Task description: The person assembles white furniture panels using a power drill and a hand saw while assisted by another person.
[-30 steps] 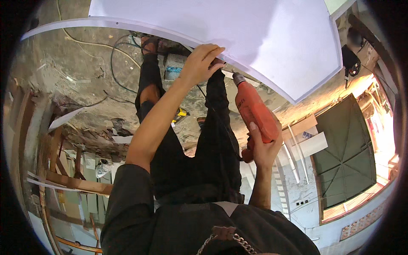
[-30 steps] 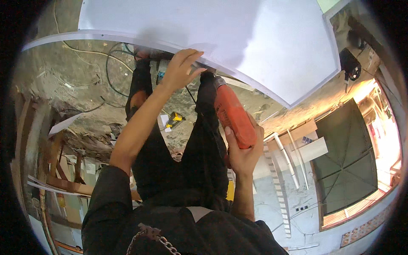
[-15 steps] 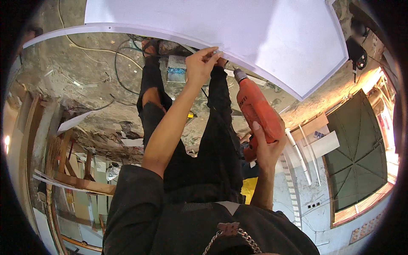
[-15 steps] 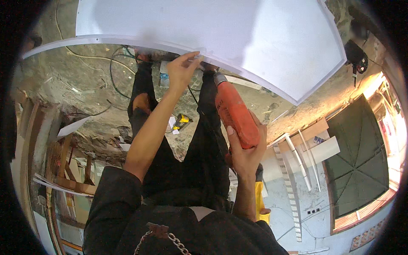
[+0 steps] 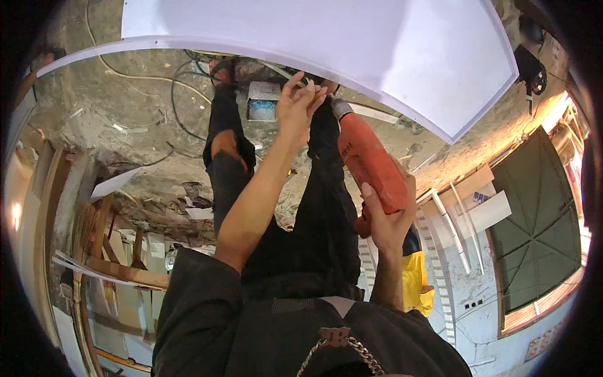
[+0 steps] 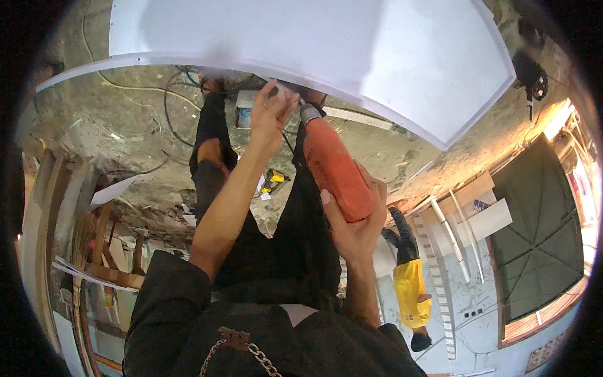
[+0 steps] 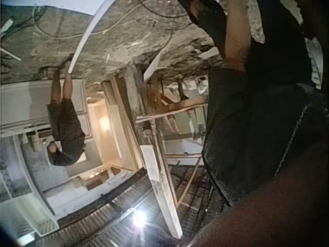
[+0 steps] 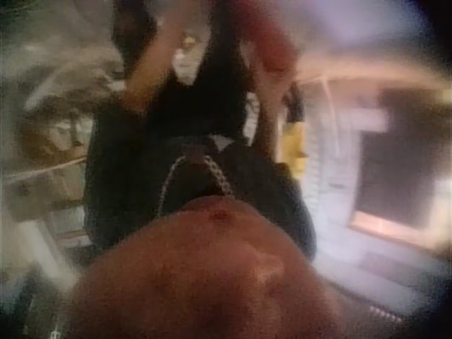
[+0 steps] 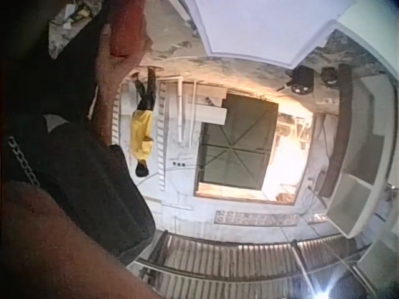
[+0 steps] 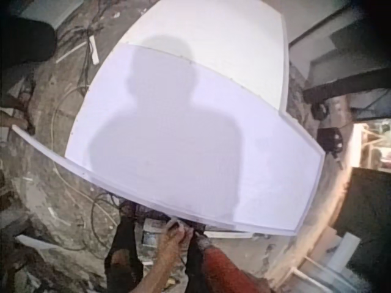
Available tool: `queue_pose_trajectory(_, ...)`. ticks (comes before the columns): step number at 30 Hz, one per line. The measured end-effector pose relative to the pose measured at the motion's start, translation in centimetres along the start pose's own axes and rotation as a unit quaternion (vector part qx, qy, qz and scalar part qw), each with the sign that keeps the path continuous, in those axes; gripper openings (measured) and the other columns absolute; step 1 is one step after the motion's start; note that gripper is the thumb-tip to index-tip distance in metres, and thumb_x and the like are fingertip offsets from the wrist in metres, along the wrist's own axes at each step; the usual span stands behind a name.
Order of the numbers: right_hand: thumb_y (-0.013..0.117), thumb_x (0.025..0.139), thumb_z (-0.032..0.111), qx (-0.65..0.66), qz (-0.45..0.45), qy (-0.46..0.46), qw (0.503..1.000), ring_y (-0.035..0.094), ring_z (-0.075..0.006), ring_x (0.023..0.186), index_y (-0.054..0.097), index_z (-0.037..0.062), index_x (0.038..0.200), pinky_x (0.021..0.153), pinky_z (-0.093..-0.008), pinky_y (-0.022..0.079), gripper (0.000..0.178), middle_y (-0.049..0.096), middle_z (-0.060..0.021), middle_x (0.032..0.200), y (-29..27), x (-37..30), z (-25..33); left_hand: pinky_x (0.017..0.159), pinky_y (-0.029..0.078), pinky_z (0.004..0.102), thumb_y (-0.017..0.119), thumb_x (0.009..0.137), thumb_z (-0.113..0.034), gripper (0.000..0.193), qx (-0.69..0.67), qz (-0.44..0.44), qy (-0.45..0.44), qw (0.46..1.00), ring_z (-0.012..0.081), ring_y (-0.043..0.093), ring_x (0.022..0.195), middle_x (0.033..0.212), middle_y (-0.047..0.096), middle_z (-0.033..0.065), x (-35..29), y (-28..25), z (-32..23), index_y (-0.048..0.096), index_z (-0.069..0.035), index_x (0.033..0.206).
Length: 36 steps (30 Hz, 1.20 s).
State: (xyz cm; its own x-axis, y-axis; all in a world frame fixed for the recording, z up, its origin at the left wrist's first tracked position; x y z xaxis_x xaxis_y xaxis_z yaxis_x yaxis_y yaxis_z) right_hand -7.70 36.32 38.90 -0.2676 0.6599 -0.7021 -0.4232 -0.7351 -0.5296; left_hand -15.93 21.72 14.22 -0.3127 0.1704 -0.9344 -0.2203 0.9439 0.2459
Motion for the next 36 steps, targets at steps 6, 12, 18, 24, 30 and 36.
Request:
queue_pose_trajectory(6,0.082,0.077,0.016,-0.024,0.023,-0.083,0.996,0.057,-0.0274,0.109,0.058,-0.0041,0.129,0.099,-0.0387,0.044,0.061,0.057,-0.0156,0.116,0.5,-0.3,0.9,0.080,0.058,0.0255,0.056,0.103,-0.022,0.019,-0.137,0.016,-0.136,0.981,0.0158,0.068,0.107,0.110,0.070,0.0054,-1.4,-0.1,2.3,0.061,-0.010,0.117)
queue_pose_trajectory(12,0.081,0.077,0.016,-0.004,0.031,-0.082,0.996,0.056,-0.0289,0.109,0.057,-0.0050,0.130,0.099,-0.0394,0.043,0.062,0.057,-0.0160,0.116,0.5,-0.8,0.3,0.085,0.057,0.0267,0.056,0.103,-0.022,0.018,-0.134,-0.012,-0.141,0.981,0.0158,0.069,0.104,0.111,0.069,0.0060,-1.7,-0.7,2.3,0.060,-0.008,0.114)
queue_pose_trajectory(18,0.081,0.077,0.018,-0.016,0.046,-0.082,0.995,0.056,-0.0287,0.109,0.057,-0.0048,0.130,0.098,-0.0397,0.044,0.063,0.057,-0.0161,0.115,1.0,-1.1,0.1,0.086,0.058,0.0302,0.058,0.103,-0.021,0.021,-0.121,-0.012,-0.141,0.982,0.0176,0.069,0.102,0.110,0.068,0.0082,-1.1,-0.7,2.1,0.059,-0.005,0.116)
queue_pose_trajectory(24,0.081,0.077,0.021,-0.041,0.047,-0.084,0.995,0.056,-0.0289,0.109,0.056,-0.0044,0.131,0.098,-0.0398,0.044,0.064,0.057,-0.0156,0.115,1.0,-1.4,0.1,0.088,0.059,0.0312,0.060,0.101,-0.019,0.021,-0.121,-0.006,-0.150,0.981,0.0194,0.070,0.099,0.105,0.069,0.0088,-0.6,-1.1,2.2,0.060,-0.001,0.112)
queue_pose_trajectory(30,0.082,0.075,0.017,-0.024,0.043,-0.077,0.996,0.057,-0.0290,0.108,0.056,-0.0037,0.131,0.097,-0.0396,0.045,0.065,0.056,-0.0159,0.114,1.2,-1.4,0.1,0.074,0.059,0.0257,0.063,0.099,-0.019,0.018,-0.122,-0.006,-0.136,0.983,0.0172,0.072,0.092,0.100,0.071,0.0085,-1.0,-0.6,0.9,0.064,-0.001,0.105)
queue_pose_trajectory(36,0.081,0.074,0.015,-0.097,0.064,-0.117,0.986,0.057,-0.0290,0.106,0.057,-0.0011,0.132,0.094,-0.0394,0.046,0.065,0.054,-0.0155,0.112,1.6,-0.7,1.1,0.067,0.050,0.0235,0.059,0.102,-0.020,0.029,0.104,0.044,-0.116,0.987,0.0176,0.069,0.102,0.112,0.070,0.0086,-1.1,0.2,-1.3,0.062,0.000,0.122)
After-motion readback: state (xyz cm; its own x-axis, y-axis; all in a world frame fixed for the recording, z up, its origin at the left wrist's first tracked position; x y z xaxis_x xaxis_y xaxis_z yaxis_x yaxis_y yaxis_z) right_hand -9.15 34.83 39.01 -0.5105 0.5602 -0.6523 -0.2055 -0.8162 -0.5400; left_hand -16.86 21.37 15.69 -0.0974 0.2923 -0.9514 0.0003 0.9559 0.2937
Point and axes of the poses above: each hand's wrist, its own x-axis towards the middle knuckle, its own y-axis out of the palm, z = x × y, the point moved 9 cm from there along x, towards the middle knuckle
